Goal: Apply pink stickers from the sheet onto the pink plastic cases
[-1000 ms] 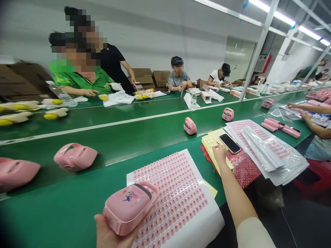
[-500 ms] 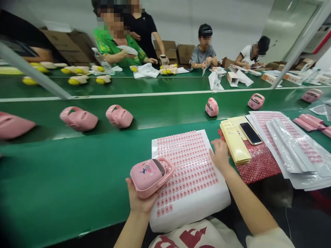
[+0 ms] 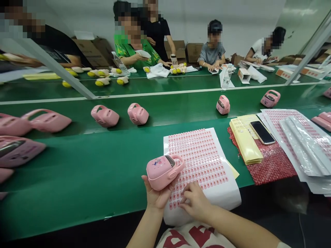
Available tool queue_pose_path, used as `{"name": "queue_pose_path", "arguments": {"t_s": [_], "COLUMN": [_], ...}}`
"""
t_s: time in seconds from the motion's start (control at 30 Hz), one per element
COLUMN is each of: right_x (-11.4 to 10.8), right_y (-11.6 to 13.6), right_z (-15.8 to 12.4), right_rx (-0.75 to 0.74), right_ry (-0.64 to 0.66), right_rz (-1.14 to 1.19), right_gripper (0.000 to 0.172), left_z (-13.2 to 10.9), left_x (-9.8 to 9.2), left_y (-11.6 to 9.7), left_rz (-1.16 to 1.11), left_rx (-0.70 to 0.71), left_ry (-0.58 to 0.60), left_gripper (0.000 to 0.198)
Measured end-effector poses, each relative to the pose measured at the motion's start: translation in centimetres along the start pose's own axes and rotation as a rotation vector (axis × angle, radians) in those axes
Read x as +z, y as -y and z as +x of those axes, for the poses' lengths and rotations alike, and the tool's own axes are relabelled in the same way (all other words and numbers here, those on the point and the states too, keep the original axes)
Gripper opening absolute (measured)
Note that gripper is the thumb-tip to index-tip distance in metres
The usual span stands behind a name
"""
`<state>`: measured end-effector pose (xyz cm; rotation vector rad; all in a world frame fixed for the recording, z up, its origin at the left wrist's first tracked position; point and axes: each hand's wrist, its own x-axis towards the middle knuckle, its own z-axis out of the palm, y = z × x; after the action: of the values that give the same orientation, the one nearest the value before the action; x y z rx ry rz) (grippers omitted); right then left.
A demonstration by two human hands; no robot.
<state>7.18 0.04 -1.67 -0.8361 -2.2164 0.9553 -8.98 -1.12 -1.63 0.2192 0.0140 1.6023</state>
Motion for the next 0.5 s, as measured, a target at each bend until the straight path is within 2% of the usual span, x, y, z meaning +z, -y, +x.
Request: {"name": "queue_pose_path", "arguments": {"t_s": [0.1,0.17,0.23,0.33,0.5], "right_x": [-2.3,-3.6,-4.1,-3.7,-3.3], "right_y": [1.9,3.3,4.3,5.0,4.9], "right_z": [1.7,3.1,4.5,5.6,5.4], "right_rx": [0.176,0.219,0.216,0.220,0.190], "right_ry": [-0.213,-0.377,-0.469,-0.498,-0.509], "right_rz": [0.303,0.408,0.455,0.437,0.399], "right_gripper": [0.013,0.016,0.018,0.018,0.016], "left_z": [0.1,0.2,0.3,0.4,0.4], "left_x": [1.3,2.3,3.1,3.8,4.5], "left_y": [0.8,1.6,2.4,3.4,4.2], "left_rz": [-0.057,-0.052,-0.040,-0.048,-0.073], "left_rx": [0.005,-0.016,-0.042,-0.059,-0.100], "left_ry": [0.004,0.020,0.044,0.057,0.062], "left_gripper": [0.064,0.065,0.065,0.064,0.058]}}
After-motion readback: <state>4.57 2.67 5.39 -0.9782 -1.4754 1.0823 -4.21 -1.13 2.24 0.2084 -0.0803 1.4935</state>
